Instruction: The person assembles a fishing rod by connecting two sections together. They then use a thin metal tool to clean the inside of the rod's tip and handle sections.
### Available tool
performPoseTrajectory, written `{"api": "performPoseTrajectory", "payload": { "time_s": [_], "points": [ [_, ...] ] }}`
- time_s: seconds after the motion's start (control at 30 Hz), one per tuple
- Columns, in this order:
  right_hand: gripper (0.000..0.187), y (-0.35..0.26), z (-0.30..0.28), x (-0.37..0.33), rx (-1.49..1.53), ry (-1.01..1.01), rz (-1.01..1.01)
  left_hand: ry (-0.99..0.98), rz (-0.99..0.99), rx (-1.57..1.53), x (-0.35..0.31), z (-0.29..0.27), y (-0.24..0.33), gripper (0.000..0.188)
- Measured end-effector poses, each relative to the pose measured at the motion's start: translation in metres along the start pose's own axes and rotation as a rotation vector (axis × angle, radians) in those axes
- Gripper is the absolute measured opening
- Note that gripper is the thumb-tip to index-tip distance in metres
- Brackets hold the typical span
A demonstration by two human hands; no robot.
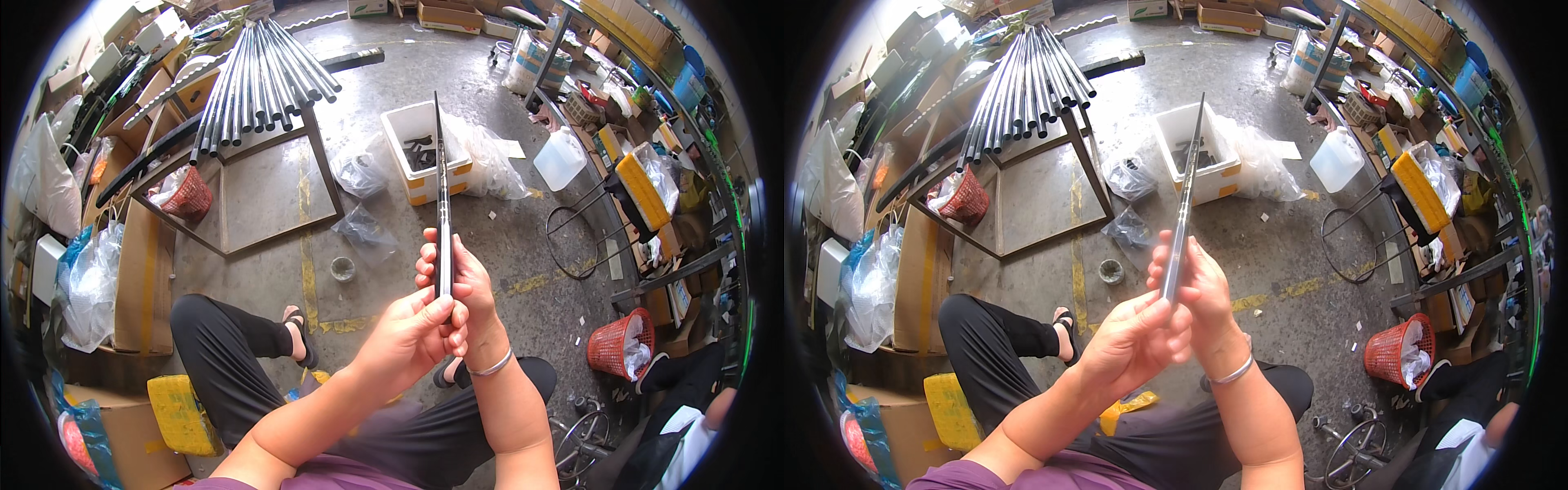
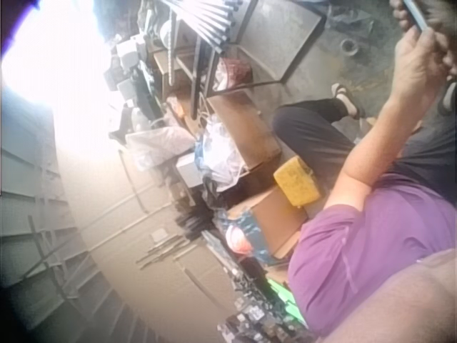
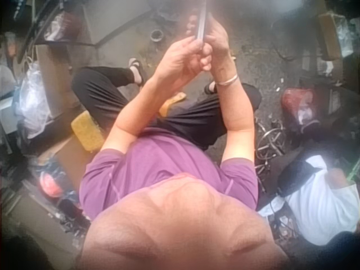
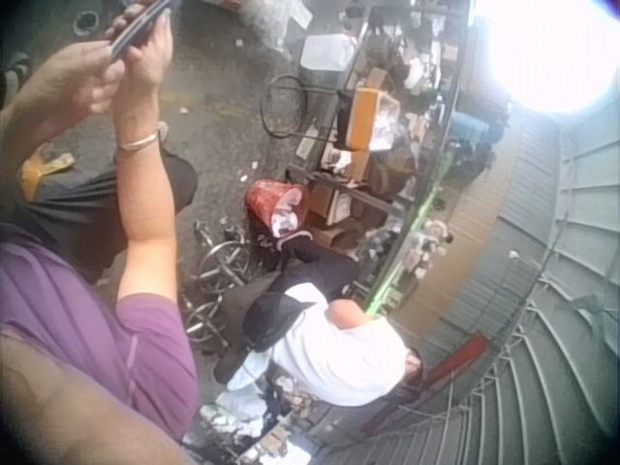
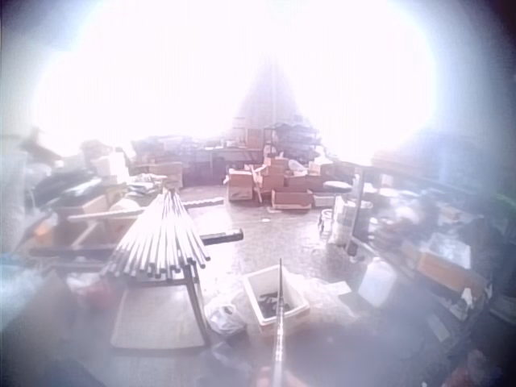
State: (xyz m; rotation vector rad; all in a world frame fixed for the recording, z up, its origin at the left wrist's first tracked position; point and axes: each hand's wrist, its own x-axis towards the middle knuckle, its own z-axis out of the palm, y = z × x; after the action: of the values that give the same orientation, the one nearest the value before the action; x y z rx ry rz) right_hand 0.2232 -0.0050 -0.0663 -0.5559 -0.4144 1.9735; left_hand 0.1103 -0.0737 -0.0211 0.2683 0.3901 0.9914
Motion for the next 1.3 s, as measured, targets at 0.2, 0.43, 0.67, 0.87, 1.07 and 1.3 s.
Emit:
{"api": "performPoseTrajectory", "payload": {
  "time_s": [0.2,0.43,0.67,0.87,1.07,1.3],
  "points": [
    [0.034,0.001,-0.002,0.001,0.015,-0.013,0.001,0.006,0.005,0.003,0.0,0.0,0.0,0.025],
    [0.033,0.004,-0.015,0.005,0.055,-0.102,-0.006,0.006,0.004,0.008,0.0,-0.001,0.0,0.025],
    [0.035,0.003,-0.007,0.004,0.023,-0.028,0.005,0.007,0.003,0.012,0.0,-0.002,-0.001,0.025],
    [0.035,0.004,-0.007,0.004,0.028,-0.03,0.002,0.01,-0.004,0.015,0.0,-0.004,-0.001,0.026],
    [0.032,0.006,-0.016,0.006,0.049,-0.097,-0.016,0.021,-0.004,0.029,0.0,-0.004,-0.002,0.026],
    [0.032,0.006,-0.016,0.006,0.05,-0.084,-0.009,0.021,-0.001,0.034,0.0,-0.004,-0.002,0.027]
  ]
}}
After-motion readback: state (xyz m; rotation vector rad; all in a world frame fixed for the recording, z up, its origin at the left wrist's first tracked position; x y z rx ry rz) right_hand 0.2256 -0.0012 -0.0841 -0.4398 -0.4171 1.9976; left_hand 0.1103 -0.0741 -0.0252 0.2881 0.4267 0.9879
